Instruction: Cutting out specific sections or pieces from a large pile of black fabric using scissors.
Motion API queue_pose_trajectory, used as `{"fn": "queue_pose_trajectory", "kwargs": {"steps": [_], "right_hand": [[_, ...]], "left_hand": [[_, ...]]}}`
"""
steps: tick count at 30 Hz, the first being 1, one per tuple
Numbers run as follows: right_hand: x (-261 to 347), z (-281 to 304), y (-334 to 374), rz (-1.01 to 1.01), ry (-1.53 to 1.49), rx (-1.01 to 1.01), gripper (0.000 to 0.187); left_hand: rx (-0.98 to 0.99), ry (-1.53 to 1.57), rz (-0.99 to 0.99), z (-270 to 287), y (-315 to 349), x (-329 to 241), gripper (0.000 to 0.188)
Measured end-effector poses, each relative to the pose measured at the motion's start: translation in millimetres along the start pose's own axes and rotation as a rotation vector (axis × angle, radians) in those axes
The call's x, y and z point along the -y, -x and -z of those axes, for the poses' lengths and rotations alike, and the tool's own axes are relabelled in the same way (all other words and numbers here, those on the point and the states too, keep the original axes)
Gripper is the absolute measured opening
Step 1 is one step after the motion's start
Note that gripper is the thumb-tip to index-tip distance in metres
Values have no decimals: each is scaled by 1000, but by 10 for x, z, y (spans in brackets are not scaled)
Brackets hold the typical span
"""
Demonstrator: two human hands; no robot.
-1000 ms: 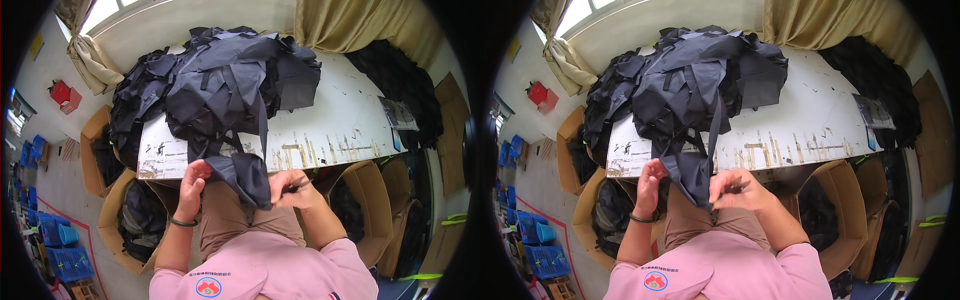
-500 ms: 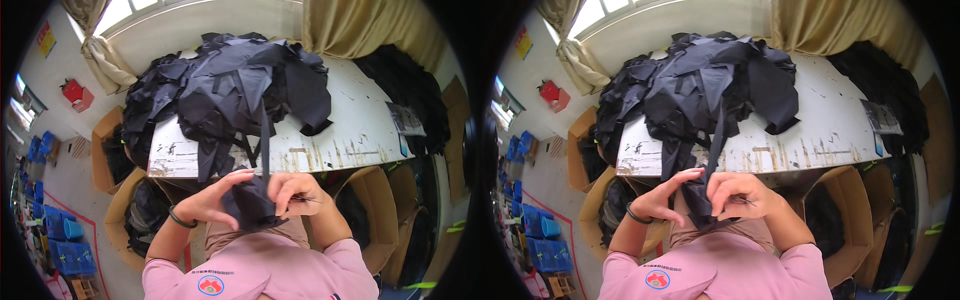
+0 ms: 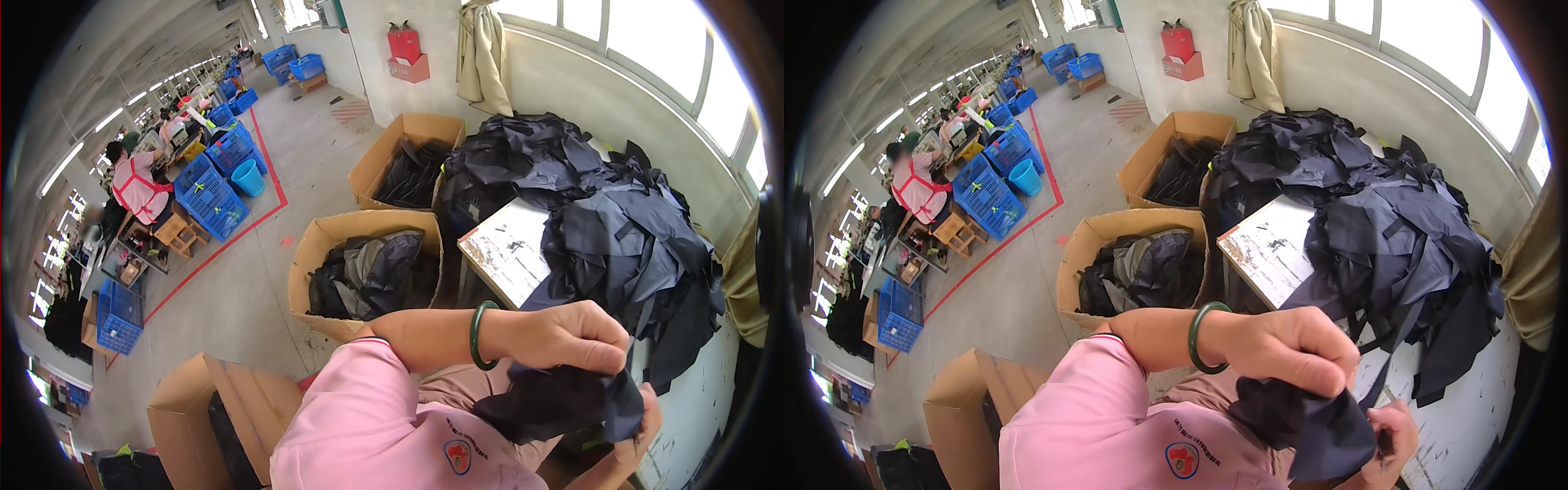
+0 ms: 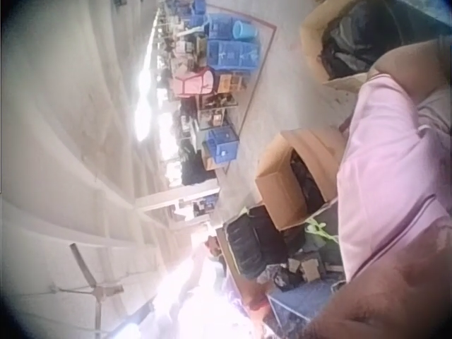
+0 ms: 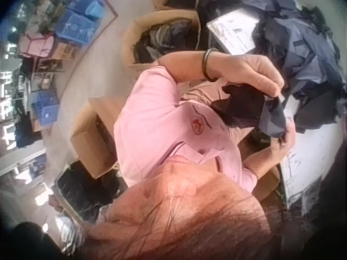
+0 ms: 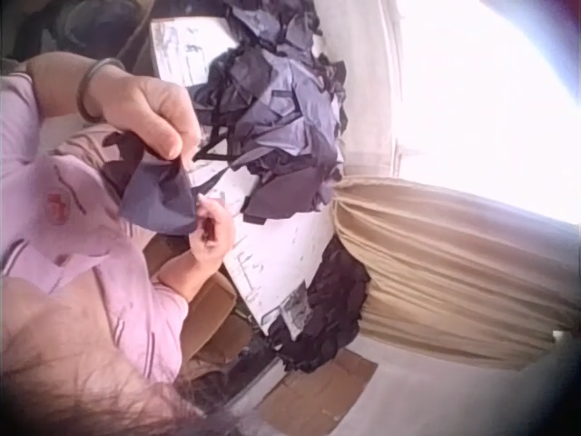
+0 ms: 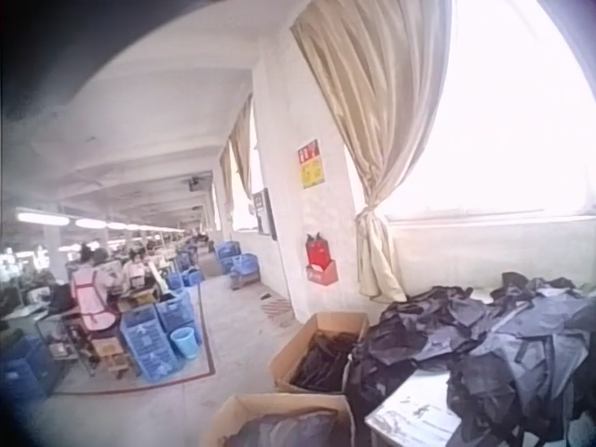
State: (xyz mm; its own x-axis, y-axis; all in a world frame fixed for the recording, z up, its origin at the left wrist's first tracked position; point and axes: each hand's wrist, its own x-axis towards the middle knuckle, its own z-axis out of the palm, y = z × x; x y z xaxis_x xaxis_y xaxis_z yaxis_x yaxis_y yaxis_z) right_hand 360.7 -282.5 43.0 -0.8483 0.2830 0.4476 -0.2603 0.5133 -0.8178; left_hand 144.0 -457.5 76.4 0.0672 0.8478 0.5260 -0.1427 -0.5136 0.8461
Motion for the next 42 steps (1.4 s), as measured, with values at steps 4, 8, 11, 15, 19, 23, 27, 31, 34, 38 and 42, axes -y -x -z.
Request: {"fn": "queue_pose_trajectory", "kwargs": {"steps": [4, 8, 11, 15, 19, 23, 27, 31, 34, 38, 42], "right_hand": [[-378, -228, 109, -61, -173, 132, 26], [-954, -415, 694, -428, -812, -164, 35], [-622, -712, 510, -759, -935, -550, 42], [-925, -576, 644, -897, -1159, -368, 35], [-957, -680, 527, -976, -1156, -300, 16], [-1055, -700, 566, -966, -1179, -482, 13], [-1028, -633, 567, -962, -1058, -554, 8], [-962, -597, 525, -717, -703, -466, 6], [-1005, -541, 530, -467, -362, -389, 19], [-911, -414, 455, -446, -304, -440, 25], [-883, -348, 448, -416, -445, -384, 23]], "left_hand": [[-484, 866, 404, -57, -57, 476, 34], [-352, 1270, 348, 116, 320, 1511, 76], [-399, 1308, 489, 42, 679, 1823, 98], [-348, 867, 702, 44, 1120, 1538, 116], [-209, 746, 660, 56, 1145, 1519, 105], [-70, 606, 676, 106, 1195, 1578, 100], [-352, 475, 700, -3, 1213, 1570, 73], [-667, 508, 728, -45, 838, 1392, 37], [-727, 496, 620, -23, 712, 1320, 36], [-621, 389, 658, 168, 717, 1151, 34], [-700, 22, 562, 430, 686, 1093, 35]]}}
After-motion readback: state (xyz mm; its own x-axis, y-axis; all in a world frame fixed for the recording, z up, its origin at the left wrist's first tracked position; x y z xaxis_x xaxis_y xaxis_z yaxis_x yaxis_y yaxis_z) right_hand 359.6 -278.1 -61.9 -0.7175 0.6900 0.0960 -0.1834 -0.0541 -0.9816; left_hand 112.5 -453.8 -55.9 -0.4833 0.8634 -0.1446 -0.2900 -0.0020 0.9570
